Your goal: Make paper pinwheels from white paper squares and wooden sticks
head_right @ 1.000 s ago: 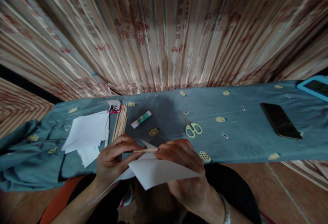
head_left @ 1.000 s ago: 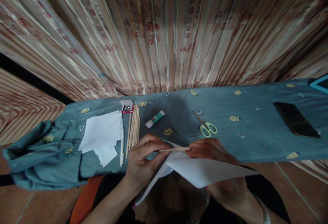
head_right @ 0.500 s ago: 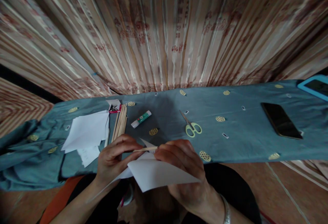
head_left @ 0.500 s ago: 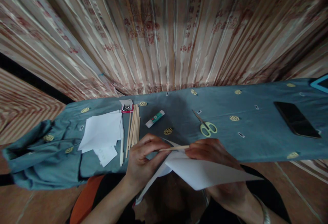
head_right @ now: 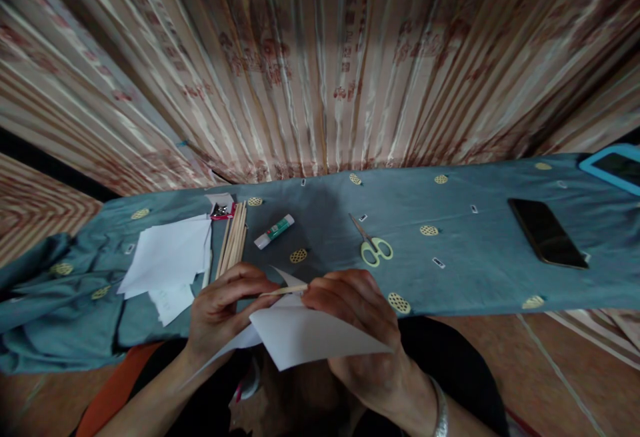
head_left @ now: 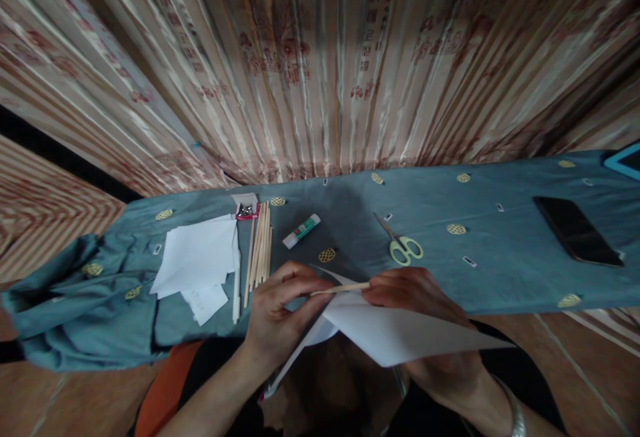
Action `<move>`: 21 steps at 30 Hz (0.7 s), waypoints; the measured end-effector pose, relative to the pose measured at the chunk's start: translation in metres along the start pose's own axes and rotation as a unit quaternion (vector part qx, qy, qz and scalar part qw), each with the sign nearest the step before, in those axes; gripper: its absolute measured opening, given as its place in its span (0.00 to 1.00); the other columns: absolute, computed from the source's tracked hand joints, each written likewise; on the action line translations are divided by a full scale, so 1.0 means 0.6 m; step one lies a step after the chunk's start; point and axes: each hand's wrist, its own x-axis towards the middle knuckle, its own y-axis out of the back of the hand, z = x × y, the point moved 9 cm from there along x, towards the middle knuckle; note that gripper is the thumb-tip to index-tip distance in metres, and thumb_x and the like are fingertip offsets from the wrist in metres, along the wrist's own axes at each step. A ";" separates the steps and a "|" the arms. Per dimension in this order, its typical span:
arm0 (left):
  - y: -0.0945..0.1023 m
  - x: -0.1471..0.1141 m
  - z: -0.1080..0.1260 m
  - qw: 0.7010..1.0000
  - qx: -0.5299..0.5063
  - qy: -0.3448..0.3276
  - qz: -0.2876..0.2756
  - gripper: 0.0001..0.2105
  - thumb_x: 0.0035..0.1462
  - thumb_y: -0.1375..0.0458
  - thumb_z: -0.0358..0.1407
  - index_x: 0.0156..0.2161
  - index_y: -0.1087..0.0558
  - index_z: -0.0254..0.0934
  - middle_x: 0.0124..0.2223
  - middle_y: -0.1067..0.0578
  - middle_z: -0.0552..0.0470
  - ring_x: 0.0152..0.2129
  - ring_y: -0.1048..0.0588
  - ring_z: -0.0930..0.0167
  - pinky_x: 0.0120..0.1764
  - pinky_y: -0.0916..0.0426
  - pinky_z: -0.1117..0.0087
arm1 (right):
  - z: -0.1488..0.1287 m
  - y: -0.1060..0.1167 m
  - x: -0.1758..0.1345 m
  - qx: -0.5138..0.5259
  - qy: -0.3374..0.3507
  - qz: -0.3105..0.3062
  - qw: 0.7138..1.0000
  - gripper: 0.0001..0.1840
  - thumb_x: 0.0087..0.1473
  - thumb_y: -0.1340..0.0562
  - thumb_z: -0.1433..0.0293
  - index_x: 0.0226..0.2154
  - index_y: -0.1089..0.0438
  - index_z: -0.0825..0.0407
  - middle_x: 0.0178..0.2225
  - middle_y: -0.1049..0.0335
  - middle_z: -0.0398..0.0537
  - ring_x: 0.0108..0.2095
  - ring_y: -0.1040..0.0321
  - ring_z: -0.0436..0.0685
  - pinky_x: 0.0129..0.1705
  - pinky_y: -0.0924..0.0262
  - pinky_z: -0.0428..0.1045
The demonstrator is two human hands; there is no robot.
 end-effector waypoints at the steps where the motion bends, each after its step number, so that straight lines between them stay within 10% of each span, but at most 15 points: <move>1: 0.000 0.000 0.000 1.000 0.000 0.001 0.000 0.02 0.54 0.35 0.31 0.33 0.20 0.38 0.28 0.23 0.53 0.25 0.24 0.75 0.29 0.28 0.78 | 0.000 0.001 0.000 -0.002 0.000 0.001 1.000 0.10 0.55 0.42 0.77 0.39 0.30 0.51 0.32 0.24 0.47 0.35 0.26 0.55 0.38 0.32 0.51; 21: 0.005 -0.002 0.006 1.000 0.026 -0.001 0.010 0.02 0.53 0.36 0.29 0.31 0.21 0.38 0.28 0.24 0.53 0.25 0.25 0.75 0.28 0.29 0.78 | 0.005 -0.004 -0.001 0.010 -0.025 -0.017 0.999 0.11 0.56 0.45 0.78 0.38 0.30 0.52 0.32 0.24 0.47 0.36 0.27 0.54 0.41 0.33 0.50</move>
